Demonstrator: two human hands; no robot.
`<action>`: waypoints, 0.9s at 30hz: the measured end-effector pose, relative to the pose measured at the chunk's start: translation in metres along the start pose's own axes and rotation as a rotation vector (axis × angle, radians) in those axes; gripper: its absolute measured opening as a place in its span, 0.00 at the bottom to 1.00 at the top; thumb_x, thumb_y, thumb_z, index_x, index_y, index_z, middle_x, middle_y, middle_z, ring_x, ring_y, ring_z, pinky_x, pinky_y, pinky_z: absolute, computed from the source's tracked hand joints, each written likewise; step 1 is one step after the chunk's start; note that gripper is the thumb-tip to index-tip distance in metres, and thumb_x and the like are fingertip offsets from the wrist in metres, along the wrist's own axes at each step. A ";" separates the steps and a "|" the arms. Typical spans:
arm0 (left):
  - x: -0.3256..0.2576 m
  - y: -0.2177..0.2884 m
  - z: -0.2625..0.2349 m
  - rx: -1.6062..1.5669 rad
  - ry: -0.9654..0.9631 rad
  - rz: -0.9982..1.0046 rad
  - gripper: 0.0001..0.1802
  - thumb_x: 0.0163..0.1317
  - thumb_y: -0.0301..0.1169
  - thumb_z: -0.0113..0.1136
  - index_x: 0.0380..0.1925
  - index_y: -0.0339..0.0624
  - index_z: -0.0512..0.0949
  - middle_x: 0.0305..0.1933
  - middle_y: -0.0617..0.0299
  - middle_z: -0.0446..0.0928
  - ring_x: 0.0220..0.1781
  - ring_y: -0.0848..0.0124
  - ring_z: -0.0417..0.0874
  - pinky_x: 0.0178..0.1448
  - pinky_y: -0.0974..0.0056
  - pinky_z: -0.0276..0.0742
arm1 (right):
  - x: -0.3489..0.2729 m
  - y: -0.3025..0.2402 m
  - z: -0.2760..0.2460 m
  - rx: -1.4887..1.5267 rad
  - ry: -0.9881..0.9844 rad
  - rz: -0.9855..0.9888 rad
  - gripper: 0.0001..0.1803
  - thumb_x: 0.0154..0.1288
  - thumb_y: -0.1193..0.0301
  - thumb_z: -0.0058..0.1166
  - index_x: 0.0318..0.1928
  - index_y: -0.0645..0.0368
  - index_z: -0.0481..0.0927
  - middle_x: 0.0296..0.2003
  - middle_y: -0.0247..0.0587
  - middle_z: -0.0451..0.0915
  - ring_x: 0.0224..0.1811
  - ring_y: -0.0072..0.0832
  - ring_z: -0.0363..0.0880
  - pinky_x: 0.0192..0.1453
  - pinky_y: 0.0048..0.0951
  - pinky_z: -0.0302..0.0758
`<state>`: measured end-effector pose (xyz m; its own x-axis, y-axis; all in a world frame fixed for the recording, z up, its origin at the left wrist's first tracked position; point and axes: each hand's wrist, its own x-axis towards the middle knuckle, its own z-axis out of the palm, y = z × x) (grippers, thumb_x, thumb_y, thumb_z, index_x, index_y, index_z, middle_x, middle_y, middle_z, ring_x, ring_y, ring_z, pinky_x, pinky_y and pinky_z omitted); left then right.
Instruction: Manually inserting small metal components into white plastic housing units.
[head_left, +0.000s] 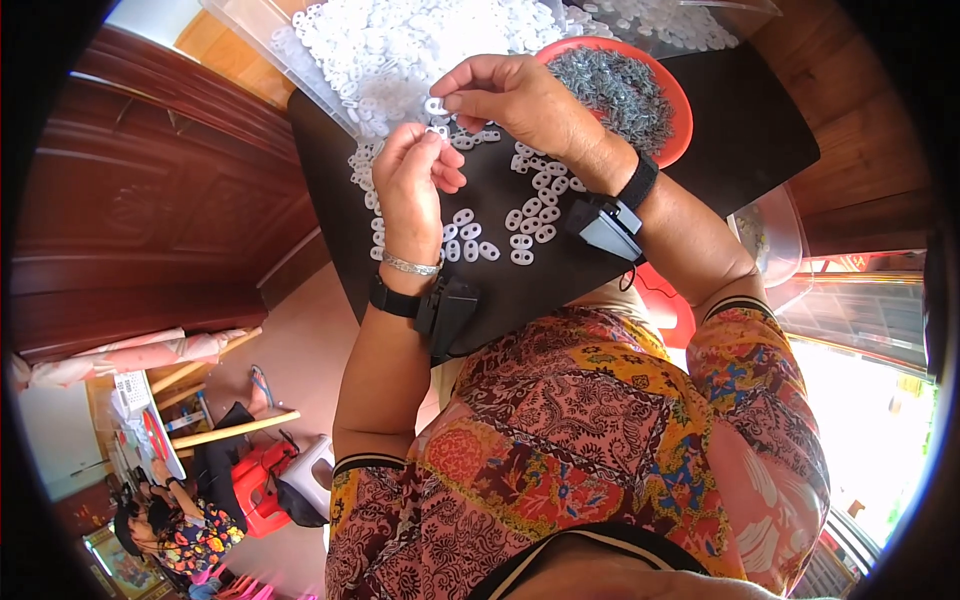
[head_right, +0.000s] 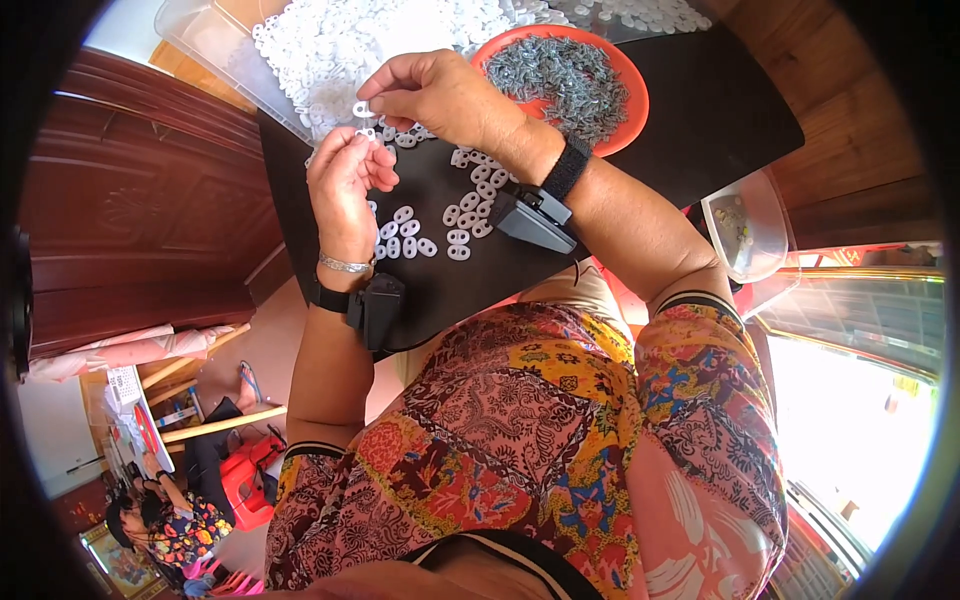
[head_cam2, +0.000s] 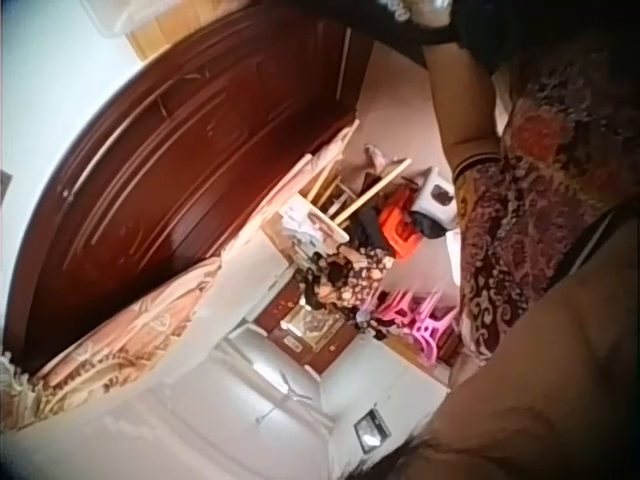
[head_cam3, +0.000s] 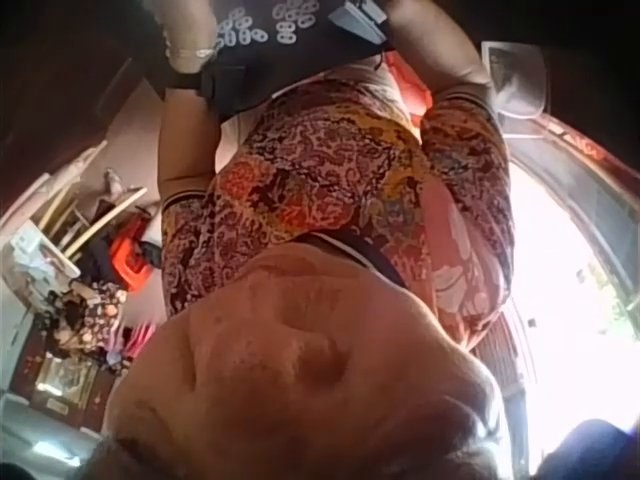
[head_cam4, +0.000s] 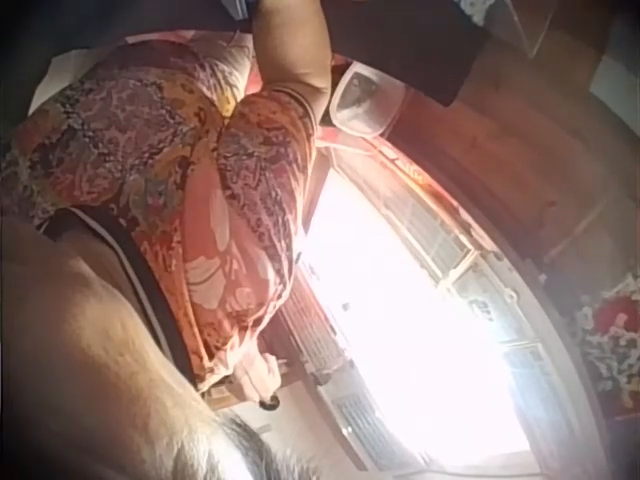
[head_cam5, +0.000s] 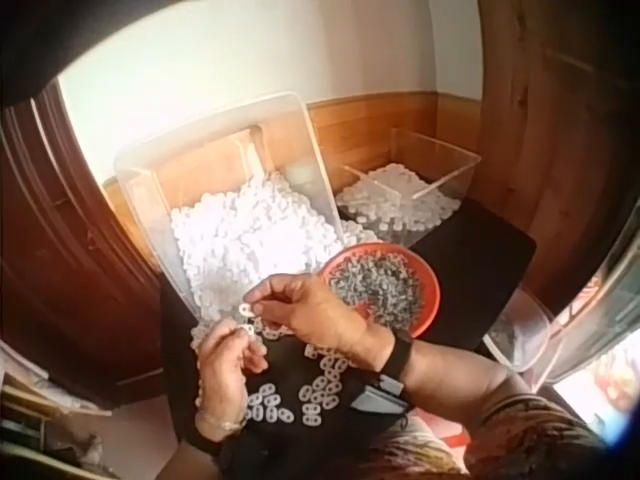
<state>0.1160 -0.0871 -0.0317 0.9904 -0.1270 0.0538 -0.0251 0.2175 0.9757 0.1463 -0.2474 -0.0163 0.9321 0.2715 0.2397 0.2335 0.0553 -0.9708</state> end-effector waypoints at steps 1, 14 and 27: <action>0.000 0.000 0.001 0.016 0.009 0.004 0.08 0.60 0.31 0.49 0.28 0.37 0.72 0.22 0.60 0.74 0.17 0.76 0.72 0.24 0.74 0.67 | 0.000 0.000 0.000 0.007 -0.007 -0.002 0.08 0.61 0.75 0.54 0.41 0.62 0.80 0.30 0.29 0.78 0.29 0.13 0.73 0.35 0.14 0.72; -0.001 -0.001 0.001 0.011 0.019 0.026 0.08 0.60 0.31 0.50 0.28 0.37 0.72 0.21 0.61 0.74 0.16 0.77 0.71 0.22 0.75 0.65 | -0.003 -0.004 0.003 -0.038 0.003 0.016 0.08 0.61 0.75 0.55 0.41 0.63 0.79 0.30 0.30 0.78 0.30 0.13 0.73 0.35 0.14 0.72; 0.000 -0.004 0.000 0.005 0.044 0.020 0.08 0.60 0.30 0.50 0.28 0.37 0.72 0.20 0.61 0.73 0.16 0.77 0.71 0.21 0.76 0.65 | -0.007 -0.003 0.007 -0.225 0.005 -0.102 0.10 0.58 0.72 0.56 0.39 0.63 0.80 0.29 0.34 0.81 0.29 0.16 0.76 0.35 0.20 0.74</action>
<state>0.1156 -0.0876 -0.0358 0.9947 -0.0801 0.0641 -0.0456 0.2152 0.9755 0.1375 -0.2426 -0.0148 0.9018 0.2704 0.3372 0.3820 -0.1334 -0.9145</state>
